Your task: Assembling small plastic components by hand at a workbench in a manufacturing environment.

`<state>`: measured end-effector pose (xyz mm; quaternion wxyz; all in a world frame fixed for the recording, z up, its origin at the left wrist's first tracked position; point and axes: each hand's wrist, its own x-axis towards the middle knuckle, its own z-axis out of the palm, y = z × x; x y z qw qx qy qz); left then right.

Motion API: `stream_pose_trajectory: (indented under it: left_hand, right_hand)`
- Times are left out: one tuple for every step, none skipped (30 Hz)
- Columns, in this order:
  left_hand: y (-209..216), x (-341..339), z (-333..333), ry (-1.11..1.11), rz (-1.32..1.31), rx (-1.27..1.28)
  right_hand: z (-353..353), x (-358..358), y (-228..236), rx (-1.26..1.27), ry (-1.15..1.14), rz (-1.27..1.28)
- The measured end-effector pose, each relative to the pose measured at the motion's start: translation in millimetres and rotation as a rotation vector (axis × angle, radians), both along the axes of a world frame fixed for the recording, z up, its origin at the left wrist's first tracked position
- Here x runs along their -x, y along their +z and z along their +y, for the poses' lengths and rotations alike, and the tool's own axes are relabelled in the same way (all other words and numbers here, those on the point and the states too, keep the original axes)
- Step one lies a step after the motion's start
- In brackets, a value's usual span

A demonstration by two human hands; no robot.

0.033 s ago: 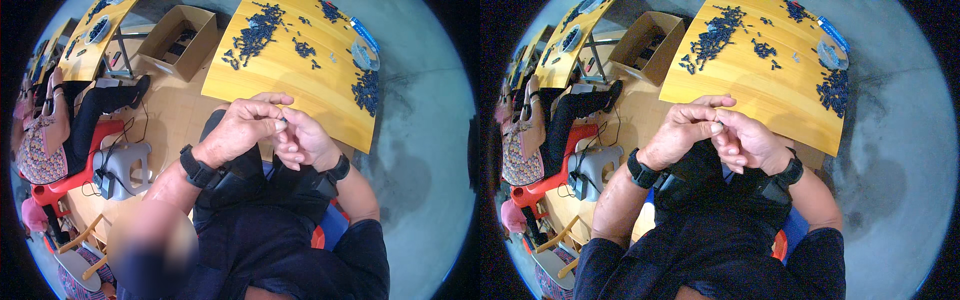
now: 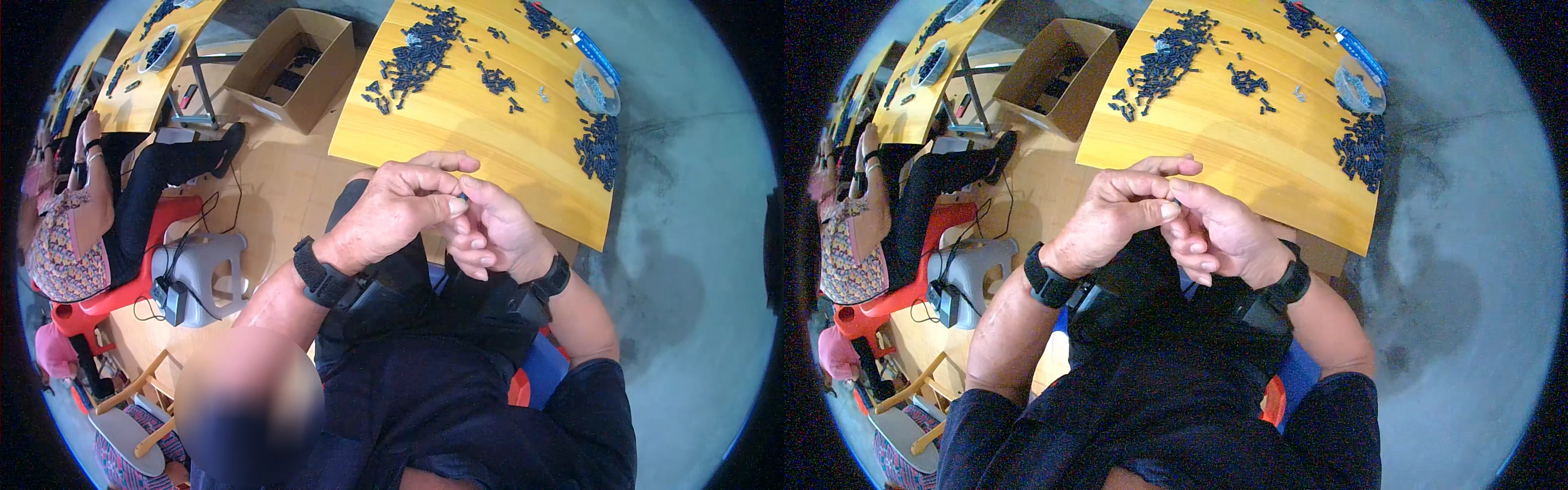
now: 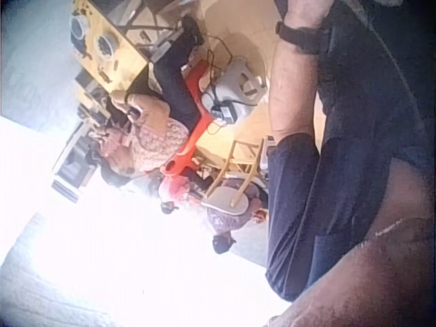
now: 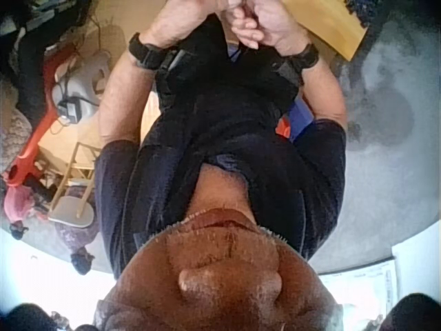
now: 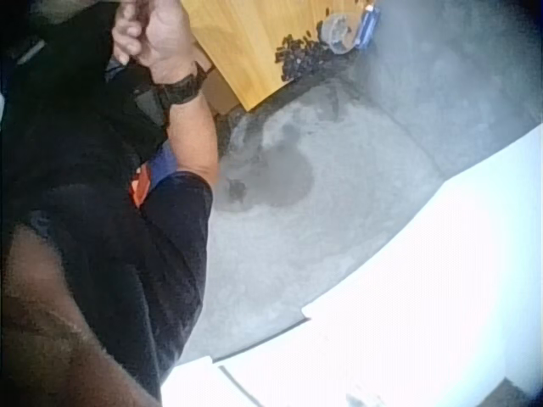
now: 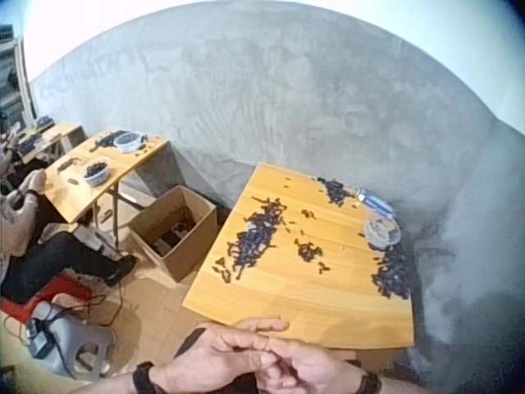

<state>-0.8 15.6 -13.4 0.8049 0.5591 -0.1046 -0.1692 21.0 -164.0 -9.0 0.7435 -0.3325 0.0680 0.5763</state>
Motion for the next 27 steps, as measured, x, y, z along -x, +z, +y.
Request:
stream_pose_trajectory:
  left_hand:
    - [1, 1, 0, 0.003, 0.021, 0.008]
    - [2, 0, 0, 0.005, 0.041, 0.017]
    - [3, -1, 1, 0.004, 0.041, 0.018]
    - [4, -1, 2, -0.015, 0.054, 0.017]
    - [4, -2, 5, -0.035, 0.068, 0.014]
    - [2, -2, 7, -0.045, 0.037, 0.018]
    - [3, -3, 8, -0.048, 0.039, 0.017]
    - [6, -4, 10, -0.068, 0.062, 0.009]
    - [7, -5, 10, -0.089, 0.085, 0.0]
    - [3, -5, 10, -0.09, 0.079, 0.016]
    - [1, -5, 10, -0.096, 0.081, 0.015]
    - [-1, -4, 9, -0.063, 0.091, 0.006]
    - [-1, -3, 8, -0.03, 0.101, -0.003]
    - [-2, -3, 7, -0.035, 0.101, -0.003]
    - [-2, -3, 7, -0.041, 0.104, -0.003]
    - [-2, -3, 6, -0.046, 0.107, -0.003]
    - [-1, -3, 8, -0.048, 0.106, -0.005]
    - [0, -4, 9, -0.082, 0.122, 0.02]
    - [0, -5, 10, -0.115, 0.137, 0.045]
    - [0, -5, 11, -0.11, 0.136, 0.039]
    - [-2, -6, 12, -0.082, 0.157, 0.034]
    - [-3, -5, 12, -0.054, 0.178, 0.029]
    - [-2, -5, 12, -0.051, 0.176, 0.027]
    - [-2, -5, 11, -0.04, 0.147, 0.026]
    - [-2, -5, 10, -0.029, 0.118, 0.025]
    - [-1, -5, 8, -0.025, 0.101, -0.003]
    - [-1, -5, 8, -0.023, 0.097, -0.001]
  right_hand:
    - [3, 4, 1, -0.002, -0.047, 0.027]
    - [5, 6, 2, -0.003, -0.095, 0.053]
    - [8, 9, 1, -0.002, -0.096, 0.053]
    - [10, 12, -3, -0.02, -0.129, 0.028]
    - [13, 15, -5, -0.04, -0.163, 0.005]
    - [18, 17, -4, -0.06, -0.182, 0.012]
    - [22, 19, -3, -0.06, -0.186, 0.013]
    - [25, 22, -2, -0.083, -0.233, 0.035]
    - [27, 24, -2, -0.107, -0.281, 0.056]
    - [29, 26, -2, -0.108, -0.31, 0.082]
    - [31, 27, -1, -0.108, -0.316, 0.083]
    - [32, 27, 1, -0.089, -0.317, 0.093]
    - [32, 27, 1, -0.07, -0.316, 0.102]
    - [29, 27, 0, -0.057, -0.305, 0.1]
    - [28, 27, 1, -0.058, -0.309, 0.099]
    - [27, 26, 2, -0.049, -0.299, 0.08]
    - [26, 25, 3, -0.042, -0.286, 0.06]
    - [25, 25, 2, -0.044, -0.287, 0.058]
    - [23, 24, 1, -0.071, -0.263, 0.068]
    - [23, 23, 1, -0.102, -0.233, 0.078]
    - [23, 22, 0, -0.107, -0.227, 0.078]
    - [20, 20, 0, -0.115, -0.208, 0.086]
    - [17, 17, 0, -0.12, -0.19, 0.093]
    - [15, 15, -2, -0.103, -0.183, 0.057]
    - [13, 14, -4, -0.105, -0.179, 0.056]
    - [11, 14, -6, -0.094, -0.161, 0.024]
    - [10, 13, -6, -0.083, -0.141, -0.009]
